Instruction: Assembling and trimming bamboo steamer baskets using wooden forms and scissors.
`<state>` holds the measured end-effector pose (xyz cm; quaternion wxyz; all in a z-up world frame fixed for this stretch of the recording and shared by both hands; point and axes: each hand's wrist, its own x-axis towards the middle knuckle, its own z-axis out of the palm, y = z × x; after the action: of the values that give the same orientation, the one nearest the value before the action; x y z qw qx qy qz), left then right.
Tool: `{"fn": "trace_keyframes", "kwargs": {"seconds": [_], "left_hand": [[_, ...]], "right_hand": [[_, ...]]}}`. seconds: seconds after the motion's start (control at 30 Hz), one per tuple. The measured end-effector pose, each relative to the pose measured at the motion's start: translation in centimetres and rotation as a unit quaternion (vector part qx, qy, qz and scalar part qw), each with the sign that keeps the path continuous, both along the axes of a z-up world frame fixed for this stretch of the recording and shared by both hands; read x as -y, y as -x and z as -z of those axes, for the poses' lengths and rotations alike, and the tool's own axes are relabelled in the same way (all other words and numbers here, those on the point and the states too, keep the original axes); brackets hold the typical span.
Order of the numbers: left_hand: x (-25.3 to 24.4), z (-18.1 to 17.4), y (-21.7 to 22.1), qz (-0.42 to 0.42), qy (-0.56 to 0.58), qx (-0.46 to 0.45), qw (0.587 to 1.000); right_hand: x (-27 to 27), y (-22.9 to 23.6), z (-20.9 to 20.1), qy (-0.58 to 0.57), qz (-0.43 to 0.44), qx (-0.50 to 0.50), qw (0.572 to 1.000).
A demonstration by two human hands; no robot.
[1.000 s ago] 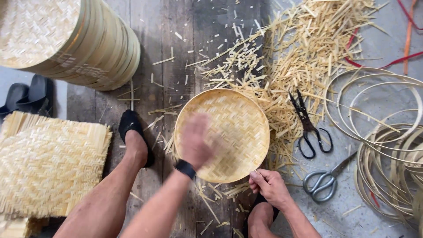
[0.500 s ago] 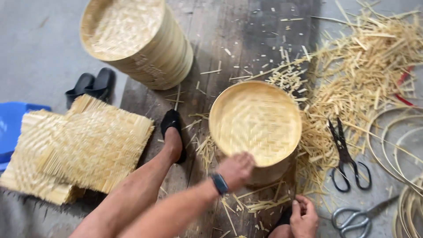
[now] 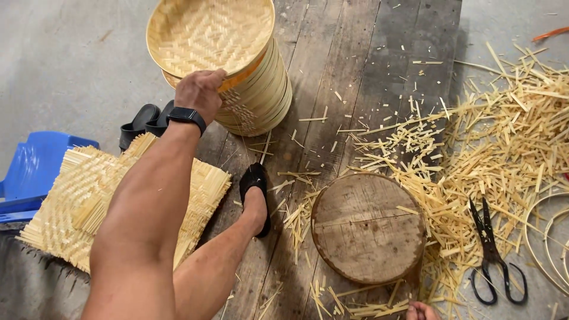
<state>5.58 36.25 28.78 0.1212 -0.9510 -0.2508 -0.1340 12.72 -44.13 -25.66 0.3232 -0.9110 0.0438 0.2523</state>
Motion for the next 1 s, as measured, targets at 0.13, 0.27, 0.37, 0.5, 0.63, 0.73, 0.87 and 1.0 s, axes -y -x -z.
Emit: {"fn": "trace_keyframes", "kwargs": {"seconds": [0.13,0.27,0.37,0.5,0.63,0.73,0.87,1.0], "left_hand": [[-0.1,0.4,0.0,-0.036,0.087,-0.007,0.996],[-0.4,0.2,0.0,-0.057,0.128,-0.044,0.989],[-2.3,2.0,0.3,-0.033,0.189,0.000,0.981],[1.1,-1.0,-0.6,-0.147,0.223,-0.093,0.959],[2.1,1.1,2.8,-0.008,0.038,-0.043,0.998],[6.0,5.7,11.5,-0.003,0.003,-0.058,0.998],[11.0,11.8,24.0,-0.299,0.242,-0.287,0.877],[14.1,14.4,28.5,-0.437,0.288,-0.295,0.800]], "right_hand": [[2.6,-1.0,5.0,-0.013,-0.026,-0.006,1.000],[1.8,-0.2,2.2,0.009,-0.024,0.026,0.999],[2.8,-1.0,4.9,-0.017,-0.030,0.028,0.999],[1.8,-0.8,1.3,0.003,-0.023,0.043,0.999],[-0.8,-0.5,-4.6,-0.010,-0.007,0.081,0.997],[3.4,-0.8,-0.7,-0.028,-0.019,0.076,0.997],[3.2,-2.9,2.8,-0.116,-0.006,0.085,0.990],[0.8,-3.4,2.4,-0.093,-0.059,0.110,0.988]]}}
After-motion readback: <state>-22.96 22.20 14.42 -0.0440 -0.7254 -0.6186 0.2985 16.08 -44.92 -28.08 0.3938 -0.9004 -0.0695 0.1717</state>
